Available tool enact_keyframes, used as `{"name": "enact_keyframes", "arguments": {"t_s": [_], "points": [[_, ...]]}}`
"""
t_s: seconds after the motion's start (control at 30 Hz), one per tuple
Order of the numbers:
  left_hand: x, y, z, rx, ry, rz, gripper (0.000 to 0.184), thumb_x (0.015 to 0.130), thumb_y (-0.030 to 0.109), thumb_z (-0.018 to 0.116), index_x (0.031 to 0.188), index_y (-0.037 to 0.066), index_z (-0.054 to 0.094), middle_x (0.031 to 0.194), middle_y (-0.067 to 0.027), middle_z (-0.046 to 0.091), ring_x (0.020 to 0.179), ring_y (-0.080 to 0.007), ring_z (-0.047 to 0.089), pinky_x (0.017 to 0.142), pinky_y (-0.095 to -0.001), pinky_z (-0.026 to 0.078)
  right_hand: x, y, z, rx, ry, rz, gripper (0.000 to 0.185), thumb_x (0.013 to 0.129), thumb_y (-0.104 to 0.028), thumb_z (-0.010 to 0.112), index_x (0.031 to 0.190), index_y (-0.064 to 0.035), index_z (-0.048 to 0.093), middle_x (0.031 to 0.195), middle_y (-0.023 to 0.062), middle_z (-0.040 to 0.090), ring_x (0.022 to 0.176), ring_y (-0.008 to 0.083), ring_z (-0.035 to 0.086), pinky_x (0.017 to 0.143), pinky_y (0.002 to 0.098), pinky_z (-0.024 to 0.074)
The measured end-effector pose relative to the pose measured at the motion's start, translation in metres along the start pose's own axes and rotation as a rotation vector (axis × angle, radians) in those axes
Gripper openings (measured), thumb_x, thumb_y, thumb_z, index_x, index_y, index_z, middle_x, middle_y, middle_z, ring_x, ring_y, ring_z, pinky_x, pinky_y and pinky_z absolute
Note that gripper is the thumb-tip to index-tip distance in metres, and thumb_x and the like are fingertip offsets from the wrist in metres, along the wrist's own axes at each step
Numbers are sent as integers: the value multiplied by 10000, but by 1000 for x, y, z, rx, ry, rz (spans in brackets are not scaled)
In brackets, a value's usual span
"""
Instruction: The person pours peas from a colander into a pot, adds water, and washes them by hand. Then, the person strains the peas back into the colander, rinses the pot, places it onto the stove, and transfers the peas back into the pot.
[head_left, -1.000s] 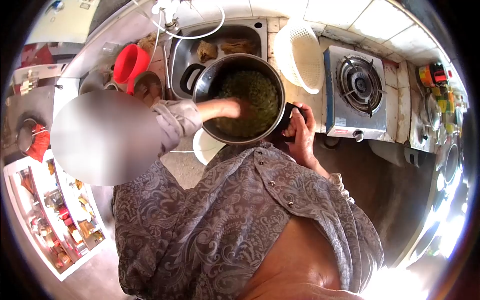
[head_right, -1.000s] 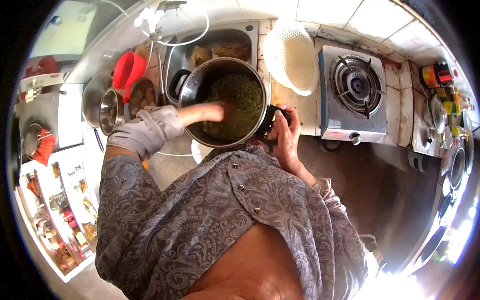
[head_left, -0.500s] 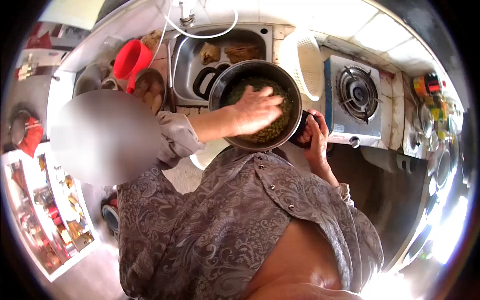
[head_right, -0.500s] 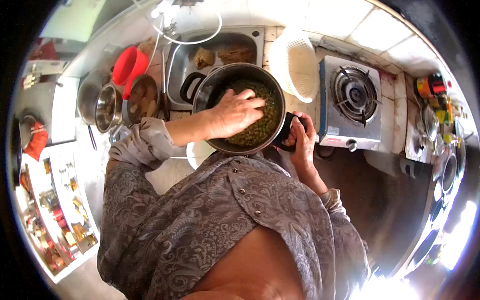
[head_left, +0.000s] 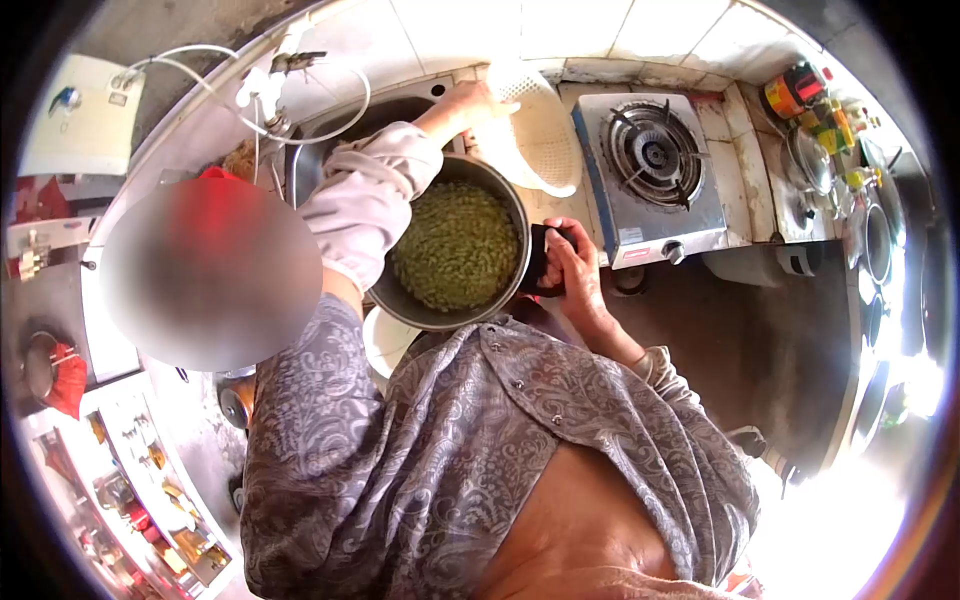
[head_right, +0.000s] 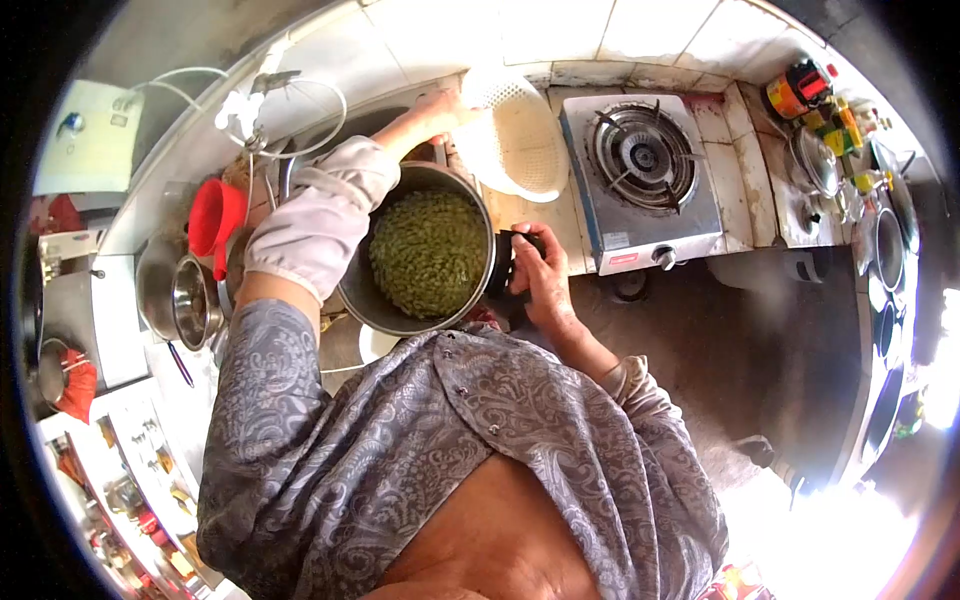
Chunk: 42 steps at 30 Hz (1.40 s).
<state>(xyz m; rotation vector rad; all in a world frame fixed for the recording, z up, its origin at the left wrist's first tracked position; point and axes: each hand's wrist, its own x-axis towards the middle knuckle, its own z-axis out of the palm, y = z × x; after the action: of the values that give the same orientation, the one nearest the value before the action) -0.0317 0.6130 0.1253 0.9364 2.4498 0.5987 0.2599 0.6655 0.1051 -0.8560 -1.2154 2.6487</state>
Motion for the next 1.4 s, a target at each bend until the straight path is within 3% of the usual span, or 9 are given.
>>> {"name": "enact_keyframes", "arguments": {"t_s": [0.17, 0.33, 0.73, 0.83, 0.97, 1.03, 1.23, 1.3, 1.4], "points": [[55, -44, 14, -182, 20, -103, 219, 800, 112, 567, 911, -72, 608, 603, -101, 607, 432, -144, 561, 327, -252, 447, 1, -2, -1, 65, -24, 12, 126, 902, -158, 539, 1011, -104, 503, 562, -67, 340, 407, 31, 292, 371, 202, 296], [-23, -77, -54, -673, 63, -367, 279, 817, 112, 529, 1017, -81, 555, 734, -89, 615, 467, -64, 501, 355, -171, 416, 0, -1, -1, 88, -36, 29, 128, 897, -141, 545, 1010, -91, 512, 542, -68, 361, 424, 33, 300, 392, 202, 258], [-139, -282, -11, -1135, 319, -822, 133, 788, 150, 560, 856, 39, 529, 670, -92, 531, 458, -198, 469, 364, -314, 373, 2, -6, 1, -62, -9, 26, 158, 899, -154, 535, 1048, -101, 526, 566, -70, 311, 418, 27, 253, 387, 209, 225], [-176, -304, -1, -897, 414, -1036, 66, 796, 90, 485, 801, 37, 522, 676, -82, 516, 468, -174, 458, 372, -306, 380, 6, -5, -3, -67, -39, 18, 154, 901, -156, 536, 1045, -104, 527, 562, -71, 306, 417, 26, 251, 385, 207, 219], [-200, -330, 44, -975, 529, -804, 185, 818, 139, 503, 941, 10, 552, 717, -120, 547, 529, -216, 522, 390, -347, 392, 5, -7, -1, -123, -17, 5, 139, 904, -154, 538, 1038, -120, 528, 549, -74, 308, 419, 26, 269, 380, 195, 228], [-203, -321, 54, -670, 361, -639, 251, 811, 194, 548, 966, -2, 561, 806, -128, 589, 587, -238, 569, 436, -356, 441, 3, -6, 1, -92, -20, 26, 139, 904, -155, 538, 1039, -124, 528, 551, -73, 322, 420, 25, 285, 380, 191, 239], [-228, -257, 50, 302, 559, -808, 569, 813, 531, 563, 1004, -5, 580, 948, -94, 614, 820, -170, 599, 707, -315, 499, 5, -5, -2, -125, -32, 23, 159, 906, -161, 533, 1054, -104, 527, 573, -62, 348, 429, 32, 301, 390, 198, 265], [-247, -243, 40, -796, 531, -514, 544, 881, 522, 463, 1090, 30, 565, 930, -65, 604, 842, -126, 569, 740, -334, 473, 6, -7, -5, -172, -65, 11, 180, 907, -177, 527, 1065, -91, 526, 585, -55, 342, 449, 41, 297, 410, 215, 283], [-280, -137, 16, -1511, 374, -283, 449, 910, 451, 470, 1103, 62, 586, 887, -33, 594, 781, -99, 549, 700, -293, 461, 3, -11, 1, -149, -47, 36, 184, 905, -174, 522, 1063, -81, 530, 585, -62, 335, 458, 40, 299, 404, 208, 265]]}}
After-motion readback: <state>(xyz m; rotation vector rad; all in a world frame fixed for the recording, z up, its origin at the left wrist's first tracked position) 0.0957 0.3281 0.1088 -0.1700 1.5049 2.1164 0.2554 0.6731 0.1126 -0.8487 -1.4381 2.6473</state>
